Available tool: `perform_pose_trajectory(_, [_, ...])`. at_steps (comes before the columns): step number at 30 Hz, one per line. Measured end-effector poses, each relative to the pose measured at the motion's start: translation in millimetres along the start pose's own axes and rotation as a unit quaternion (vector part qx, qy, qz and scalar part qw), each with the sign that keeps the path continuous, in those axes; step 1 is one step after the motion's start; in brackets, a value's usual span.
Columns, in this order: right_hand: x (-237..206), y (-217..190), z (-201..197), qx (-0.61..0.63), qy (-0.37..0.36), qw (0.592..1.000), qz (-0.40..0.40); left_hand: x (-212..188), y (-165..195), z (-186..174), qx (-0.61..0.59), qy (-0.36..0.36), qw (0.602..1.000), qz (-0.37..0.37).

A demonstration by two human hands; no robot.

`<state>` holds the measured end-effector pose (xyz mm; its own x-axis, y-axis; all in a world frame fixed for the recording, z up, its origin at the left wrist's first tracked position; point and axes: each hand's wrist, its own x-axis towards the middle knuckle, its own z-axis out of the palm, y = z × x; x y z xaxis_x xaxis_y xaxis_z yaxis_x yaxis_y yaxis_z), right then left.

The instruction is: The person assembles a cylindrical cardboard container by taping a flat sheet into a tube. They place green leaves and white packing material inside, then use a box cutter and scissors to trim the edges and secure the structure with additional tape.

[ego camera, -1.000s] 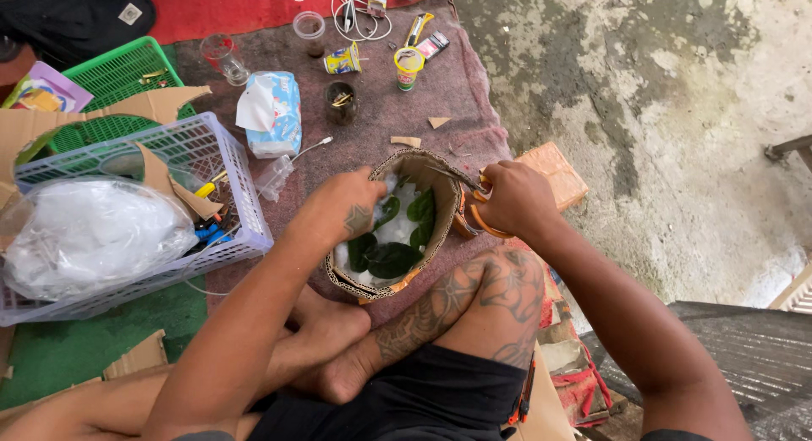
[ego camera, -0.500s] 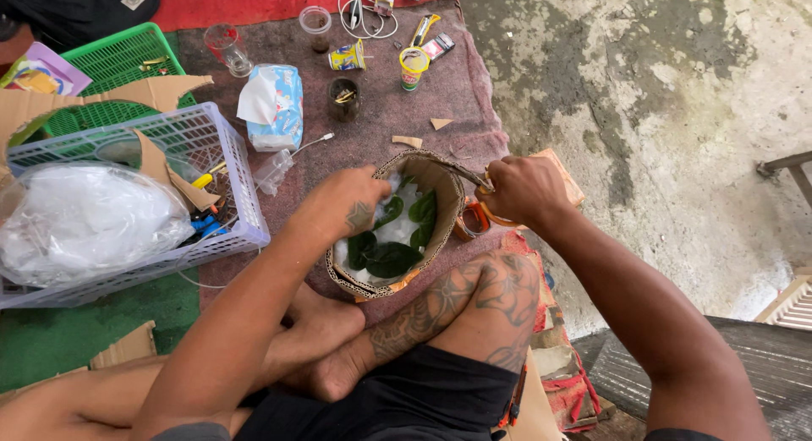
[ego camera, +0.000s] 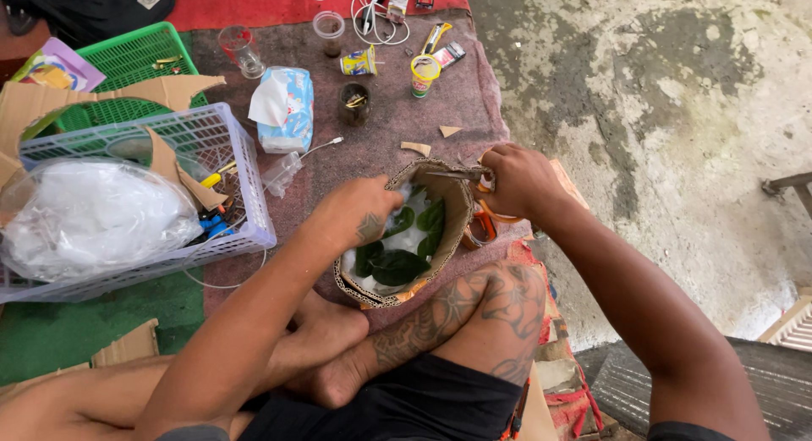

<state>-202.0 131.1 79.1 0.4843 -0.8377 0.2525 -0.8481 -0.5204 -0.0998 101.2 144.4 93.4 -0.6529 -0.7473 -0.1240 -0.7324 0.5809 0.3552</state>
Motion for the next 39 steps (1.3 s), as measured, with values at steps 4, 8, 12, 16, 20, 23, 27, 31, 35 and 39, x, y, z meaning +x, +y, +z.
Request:
perform_pose_trajectory(4, [6, 6, 2, 0.003, 0.001, 1.0, -0.025, 2, -2, 0, -0.002, -0.009, 1.0, -0.002])
perform_pose_trajectory(8, [-2, 9, -3, -0.095, -0.1, 0.99, 0.017, 7, -8, -6, -0.027, -0.046, 0.999, 0.006])
perform_pose_trajectory(12, [-36, -1, -11, -0.13, -0.147, 0.977, 0.078, 24, -16, -14, -0.016, -0.097, 0.992, 0.084])
perform_pose_trajectory(16, [-79, -21, -17, -0.124, -0.11, 0.978, 0.128, 35, -4, -7, 0.028, -0.06, 0.992, 0.11])
perform_pose_trajectory(20, [-95, -33, -21, -0.098, -0.055, 0.984, 0.139, 26, 10, -3, 0.078, 0.043, 0.983, 0.158])
perform_pose_trajectory(23, [-89, -36, -24, -0.091, -0.067, 0.982, 0.149, 7, 6, -14, -0.052, 0.081, 0.987, 0.13])
perform_pose_trajectory(27, [-79, -37, -31, -0.079, -0.085, 0.982, 0.147, -20, 5, -17, -0.159, 0.193, 0.968, -0.014])
perform_pose_trajectory(31, [-74, -41, -34, -0.075, -0.09, 0.981, 0.156, -18, 5, -11, -0.122, 0.138, 0.977, -0.104])
perform_pose_trajectory(35, [-61, -37, -35, -0.066, -0.097, 0.98, 0.16, -11, 0, -4, -0.078, 0.147, 0.983, -0.077])
perform_pose_trajectory(39, [-53, -42, -38, -0.052, -0.098, 0.981, 0.161, -13, -5, -2, -0.062, 0.182, 0.981, -0.043])
